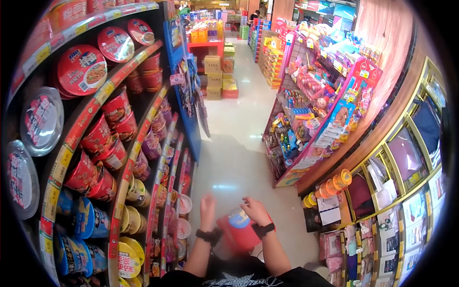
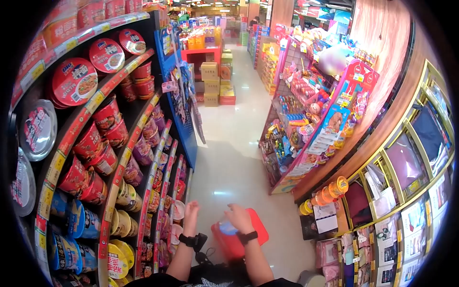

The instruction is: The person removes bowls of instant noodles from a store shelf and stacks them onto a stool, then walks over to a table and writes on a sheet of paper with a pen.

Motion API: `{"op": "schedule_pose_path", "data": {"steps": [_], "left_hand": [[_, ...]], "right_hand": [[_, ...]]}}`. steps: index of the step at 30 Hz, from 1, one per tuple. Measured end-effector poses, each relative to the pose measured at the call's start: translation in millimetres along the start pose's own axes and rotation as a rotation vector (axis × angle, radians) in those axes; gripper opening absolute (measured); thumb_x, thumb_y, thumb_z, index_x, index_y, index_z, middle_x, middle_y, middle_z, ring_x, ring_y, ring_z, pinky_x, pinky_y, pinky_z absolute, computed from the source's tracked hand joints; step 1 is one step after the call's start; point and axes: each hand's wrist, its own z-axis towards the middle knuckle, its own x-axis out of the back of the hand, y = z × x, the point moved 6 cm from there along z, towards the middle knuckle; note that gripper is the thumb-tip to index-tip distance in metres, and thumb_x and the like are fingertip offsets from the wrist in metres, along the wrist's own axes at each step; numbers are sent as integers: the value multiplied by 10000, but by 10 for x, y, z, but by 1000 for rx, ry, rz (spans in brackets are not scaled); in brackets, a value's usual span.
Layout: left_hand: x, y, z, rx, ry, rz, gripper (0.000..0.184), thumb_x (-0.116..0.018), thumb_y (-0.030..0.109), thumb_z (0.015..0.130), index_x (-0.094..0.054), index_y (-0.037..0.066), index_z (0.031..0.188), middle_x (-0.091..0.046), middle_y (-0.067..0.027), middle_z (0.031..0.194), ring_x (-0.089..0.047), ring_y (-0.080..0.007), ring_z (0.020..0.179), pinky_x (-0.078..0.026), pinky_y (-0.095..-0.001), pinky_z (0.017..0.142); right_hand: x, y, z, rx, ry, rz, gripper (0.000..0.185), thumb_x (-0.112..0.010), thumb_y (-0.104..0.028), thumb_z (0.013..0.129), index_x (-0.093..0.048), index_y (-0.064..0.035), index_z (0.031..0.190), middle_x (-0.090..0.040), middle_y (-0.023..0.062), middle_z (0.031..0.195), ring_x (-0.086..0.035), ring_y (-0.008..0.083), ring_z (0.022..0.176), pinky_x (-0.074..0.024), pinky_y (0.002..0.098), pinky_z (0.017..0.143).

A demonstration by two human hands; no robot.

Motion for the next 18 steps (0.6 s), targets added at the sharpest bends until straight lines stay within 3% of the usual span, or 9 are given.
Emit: {"op": "schedule_pose_path", "data": {"steps": [4, 7, 8, 11, 12, 18], "left_hand": [[-9, -1251, 80, 400, -58, 15, 349, -561, 267, 858, -543, 84, 1155, -581, -21, 1007, -520, -140, 948, -392, -268, 821], [-181, -1394, -164, 485, -222, 85, 357, -562, 263, 859, -553, 86, 1169, -608, -30, 1039, -537, -141, 963, -406, -296, 826], [-128, -1740, -185, 527, -265, 115, 399, -564, 236, 850, -540, 83, 1218, -610, -56, 1107, -549, -157, 992, -404, -309, 854], [-8, -2459, -239, 598, -333, 242, 342, -527, 88, 836, -573, -8, 1161, -605, -81, 1101, -563, -183, 986, -442, -290, 873], [13, -2768, -244, 622, -420, 188, 406, -523, 68, 825, -524, -3, 1224, -594, -76, 1123, -547, -176, 1019, -437, -291, 874], [-252, -2898, -306, 628, -257, 199, 537, -520, 6, 767, -440, 8, 1298, -542, -95, 1202, -510, -197, 1106, -431, -307, 890]], "right_hand": [[-301, 864, 31, -191, -73, -56, 512, -559, -361, 825, -503, -42, 1221, -575, 192, 1173, -551, 353, 1077, -433, 418, 911], [-558, 1472, -82, -370, -178, 59, 684, -617, -376, 805, -379, -54, 1360, -447, 216, 1343, -450, 328, 1237, -366, 389, 1017], [-816, 1923, -119, -438, -192, 144, 761, -625, -375, 794, -308, -25, 1390, -398, 231, 1377, -408, 343, 1269, -343, 394, 1038], [-927, 2256, -372, -478, -230, 243, 796, -640, -341, 786, -267, -2, 1402, -370, 237, 1395, -378, 348, 1289, -332, 394, 1047], [-1037, 2490, -443, -521, -254, 192, 827, -648, -309, 783, -219, -7, 1423, -350, 241, 1407, -372, 335, 1297, -330, 383, 1048], [-1563, 3031, -619, -645, -212, 403, 860, -633, -263, 806, -119, -22, 1452, -281, 237, 1450, -359, 322, 1309, -327, 360, 1042]]}}
